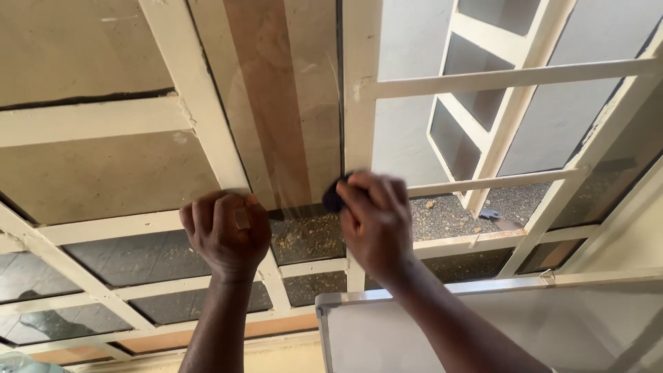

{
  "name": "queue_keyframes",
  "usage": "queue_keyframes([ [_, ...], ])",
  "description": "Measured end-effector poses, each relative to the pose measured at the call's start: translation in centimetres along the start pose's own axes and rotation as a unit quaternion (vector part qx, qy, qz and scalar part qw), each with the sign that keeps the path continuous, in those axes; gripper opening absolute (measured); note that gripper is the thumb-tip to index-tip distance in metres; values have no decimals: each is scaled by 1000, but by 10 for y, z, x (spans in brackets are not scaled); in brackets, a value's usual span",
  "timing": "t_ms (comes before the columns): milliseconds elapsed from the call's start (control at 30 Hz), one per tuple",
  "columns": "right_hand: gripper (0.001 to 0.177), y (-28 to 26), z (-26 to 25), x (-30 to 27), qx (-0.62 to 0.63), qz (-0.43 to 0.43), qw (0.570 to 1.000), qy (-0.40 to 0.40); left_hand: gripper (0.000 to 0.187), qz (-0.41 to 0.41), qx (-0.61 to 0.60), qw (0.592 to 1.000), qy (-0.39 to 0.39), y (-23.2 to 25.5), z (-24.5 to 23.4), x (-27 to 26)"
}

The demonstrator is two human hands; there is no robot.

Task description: The person wipes the white window frame with a black cloth, then pours liquid from a blue bottle onto the cloth and continues wiping the frame. The person works on multiple sections of the frame without visibly cleaning the glass panes.

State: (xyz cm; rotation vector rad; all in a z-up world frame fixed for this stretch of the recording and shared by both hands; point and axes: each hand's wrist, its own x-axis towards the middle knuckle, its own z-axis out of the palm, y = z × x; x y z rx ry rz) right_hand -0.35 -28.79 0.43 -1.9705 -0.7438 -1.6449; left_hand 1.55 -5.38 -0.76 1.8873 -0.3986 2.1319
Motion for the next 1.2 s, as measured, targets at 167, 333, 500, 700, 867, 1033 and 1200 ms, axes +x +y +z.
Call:
queue_keyframes([
  [167, 33, 36, -28, -19, -43, 45, 998, 33, 19, 4, -9, 1000, -6, 5, 1, 4],
  [333, 31, 42, -48, -23, -84, 83, 991, 58, 21, 4, 6, 1000, -4, 12, 2, 9],
  [500, 29, 23, -35, -22, -59, 56, 995, 49, 12, -36, -14, 999, 9, 27, 12, 2],
  [700, 34, 63, -61, -34, -82, 60, 994, 25, 11, -9, -157, 983, -98, 119, 28, 5],
  [867, 29, 108, -98, -42, -146, 73, 986, 45, 29, -24, -195, 952, -233, 160, 23, 28],
  [1033, 25, 82, -83, -24, -105, 79, 991, 38, 44, -36, -92, 908, -407, 175, 30, 38],
  [1200, 31, 62, -61, -11, -58, 52, 997, -3, 51, -59, -47, 847, -526, 169, 40, 29],
])
